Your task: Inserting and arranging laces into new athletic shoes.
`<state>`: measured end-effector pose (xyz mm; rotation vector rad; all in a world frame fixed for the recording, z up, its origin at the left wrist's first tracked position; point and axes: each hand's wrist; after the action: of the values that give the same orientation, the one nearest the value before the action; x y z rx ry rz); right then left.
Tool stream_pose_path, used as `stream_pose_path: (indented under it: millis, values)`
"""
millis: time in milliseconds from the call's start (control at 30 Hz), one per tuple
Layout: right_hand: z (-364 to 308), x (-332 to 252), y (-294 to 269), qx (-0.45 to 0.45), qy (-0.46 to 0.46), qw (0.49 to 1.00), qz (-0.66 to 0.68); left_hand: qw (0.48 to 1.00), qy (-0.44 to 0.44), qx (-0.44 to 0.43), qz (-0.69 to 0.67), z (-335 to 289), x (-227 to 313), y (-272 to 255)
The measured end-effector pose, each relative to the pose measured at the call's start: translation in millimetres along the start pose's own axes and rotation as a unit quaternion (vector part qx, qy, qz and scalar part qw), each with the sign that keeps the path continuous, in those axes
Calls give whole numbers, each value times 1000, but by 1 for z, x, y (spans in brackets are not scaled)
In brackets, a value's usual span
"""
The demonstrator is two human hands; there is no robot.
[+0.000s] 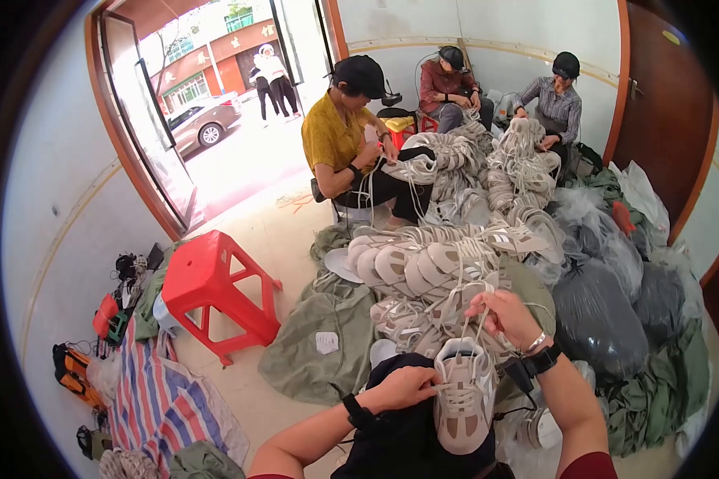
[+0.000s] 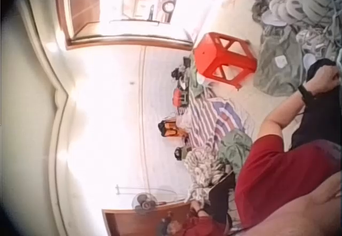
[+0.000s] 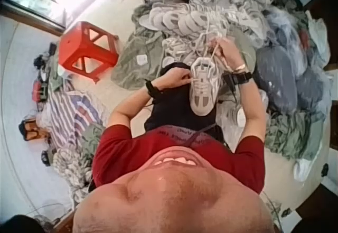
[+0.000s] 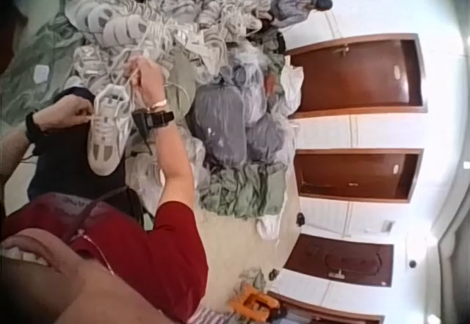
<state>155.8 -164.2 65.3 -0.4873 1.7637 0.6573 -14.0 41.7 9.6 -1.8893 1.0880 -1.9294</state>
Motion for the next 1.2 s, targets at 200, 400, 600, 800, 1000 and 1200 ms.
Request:
stream_pose_path:
  millis: [200, 400, 600, 800, 1000, 1200]
  values:
    - [0, 4, 2, 5, -5, 1000, 1, 993, 111, -36, 19, 8, 3, 7]
    - [2, 7, 3, -11, -6, 1000, 5, 981, 191, -25, -13, 19, 15, 17]
    - [0, 7, -1, -3, -8, 1000, -4, 982, 172, 46, 65, 3, 3, -7]
    - [4, 12, -2, 14, -10, 1000, -5, 980, 136, 44, 137, -3, -11, 0]
    - [0, 10, -13, 66, -25, 997, -11, 980, 141, 32, 138, 2, -11, 7]
    - [9, 15, -24, 103, -51, 993, -3, 981, 133, 33, 139, 8, -18, 12]
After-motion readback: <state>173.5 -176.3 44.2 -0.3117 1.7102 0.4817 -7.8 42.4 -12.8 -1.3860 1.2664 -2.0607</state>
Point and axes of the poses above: each hand's wrist, its own z-axis towards the middle knuckle, its own y-axis out of the palm, x = y × z, and after that the axes turned 2 degrees about y, right-handed
